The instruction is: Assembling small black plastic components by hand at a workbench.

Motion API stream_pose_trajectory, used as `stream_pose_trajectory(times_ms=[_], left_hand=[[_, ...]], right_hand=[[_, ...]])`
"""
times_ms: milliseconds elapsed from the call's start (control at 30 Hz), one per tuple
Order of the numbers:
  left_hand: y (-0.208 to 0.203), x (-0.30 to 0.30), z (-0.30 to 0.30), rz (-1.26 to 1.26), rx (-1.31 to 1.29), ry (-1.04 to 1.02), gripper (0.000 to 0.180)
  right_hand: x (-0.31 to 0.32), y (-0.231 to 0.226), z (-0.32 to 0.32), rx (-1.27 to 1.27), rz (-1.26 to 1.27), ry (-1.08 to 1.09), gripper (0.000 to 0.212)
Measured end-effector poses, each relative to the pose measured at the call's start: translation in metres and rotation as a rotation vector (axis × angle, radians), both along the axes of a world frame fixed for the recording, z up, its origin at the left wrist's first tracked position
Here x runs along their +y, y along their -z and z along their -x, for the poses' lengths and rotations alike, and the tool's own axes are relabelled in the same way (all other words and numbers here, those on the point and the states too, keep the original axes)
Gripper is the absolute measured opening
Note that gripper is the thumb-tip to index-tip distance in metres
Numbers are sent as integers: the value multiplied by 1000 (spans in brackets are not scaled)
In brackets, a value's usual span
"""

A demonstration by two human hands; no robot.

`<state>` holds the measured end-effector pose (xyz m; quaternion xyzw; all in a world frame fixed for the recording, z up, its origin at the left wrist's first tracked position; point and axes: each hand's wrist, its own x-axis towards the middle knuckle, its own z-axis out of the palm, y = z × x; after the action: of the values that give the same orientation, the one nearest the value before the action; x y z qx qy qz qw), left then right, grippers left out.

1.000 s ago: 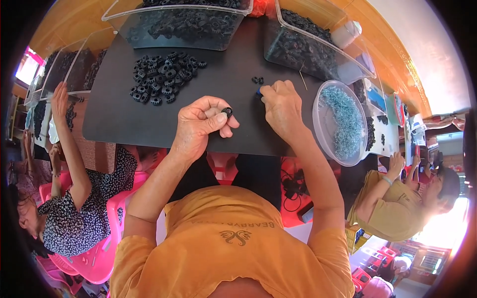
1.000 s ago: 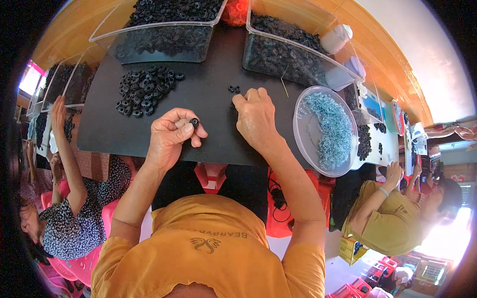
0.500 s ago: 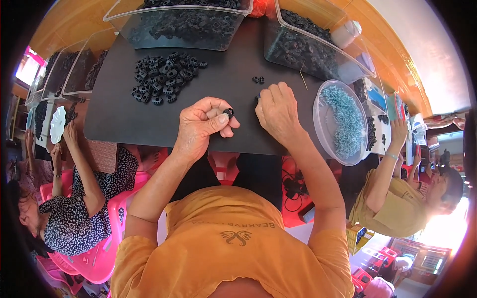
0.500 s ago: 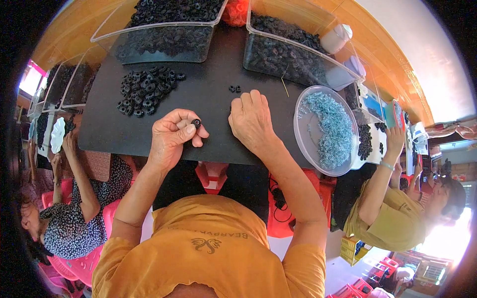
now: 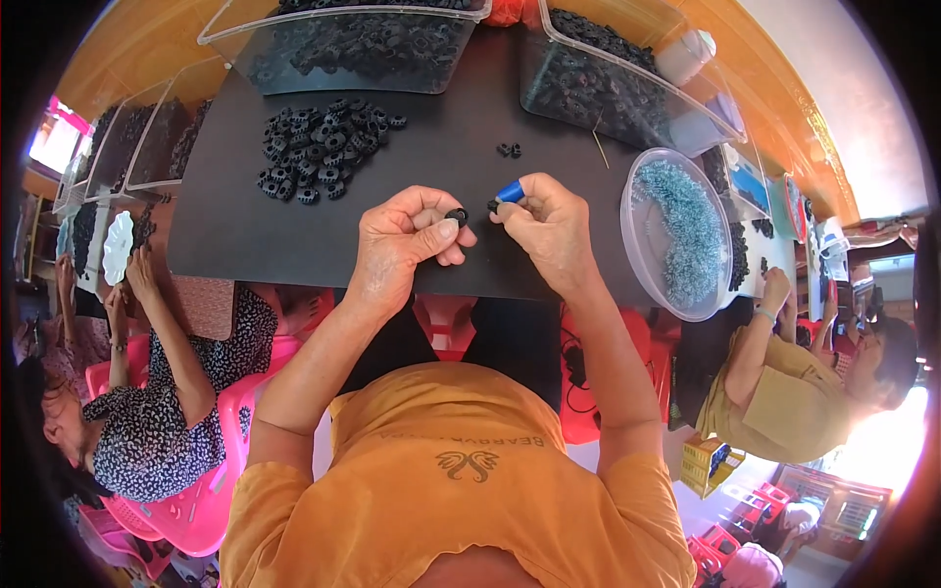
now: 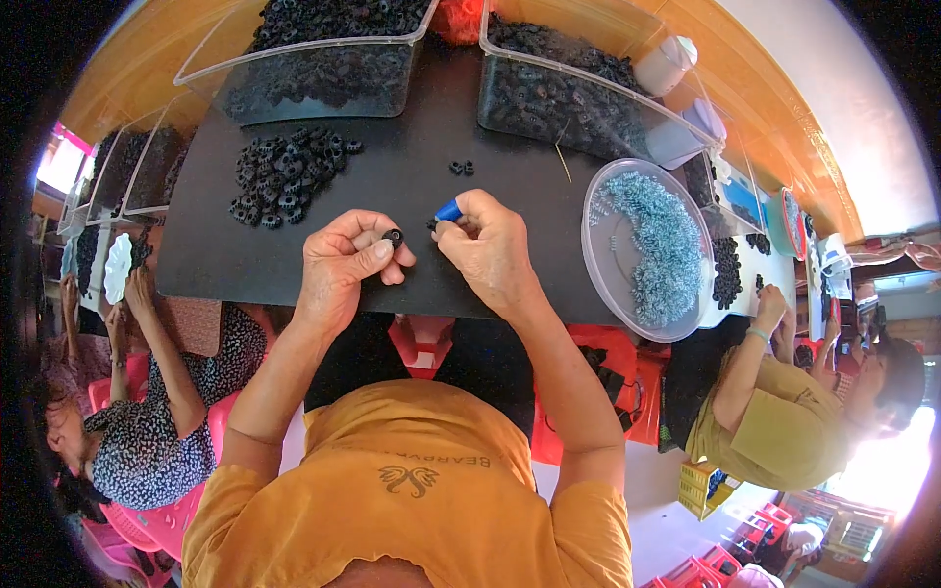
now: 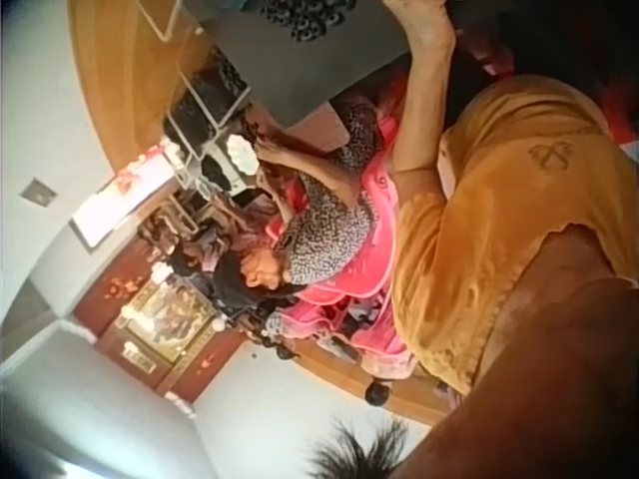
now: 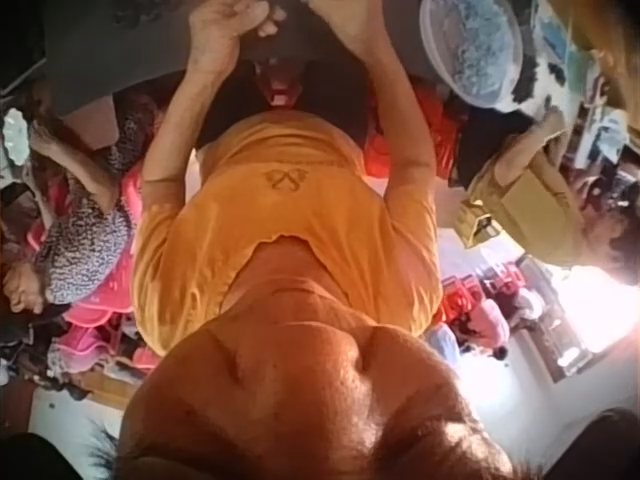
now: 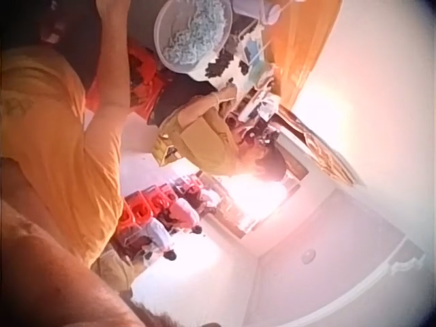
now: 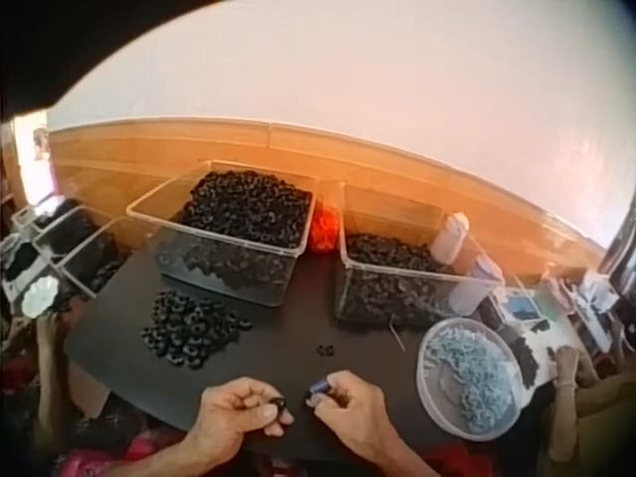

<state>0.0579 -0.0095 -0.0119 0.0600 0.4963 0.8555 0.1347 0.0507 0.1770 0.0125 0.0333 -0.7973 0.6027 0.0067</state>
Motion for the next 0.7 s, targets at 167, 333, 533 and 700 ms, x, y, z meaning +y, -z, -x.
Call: stream_pose_trajectory(times_ms=[167,333,533,700], left_hand=[[-3,4,0,16,-14,-22,14],[-4,3,-1,17,-22,-9,17],[-3,4,-2,11,22,-6,16],[-3,3,-3,10,16,2,16]], right_hand=[[-7,-4,-6,12,173,-32,9],[-12,-11,-11,0,252,-53,10],[-16,-13,-15,-28,301,-81,9],[-16,-16,-16,-19,259,-83,8]])
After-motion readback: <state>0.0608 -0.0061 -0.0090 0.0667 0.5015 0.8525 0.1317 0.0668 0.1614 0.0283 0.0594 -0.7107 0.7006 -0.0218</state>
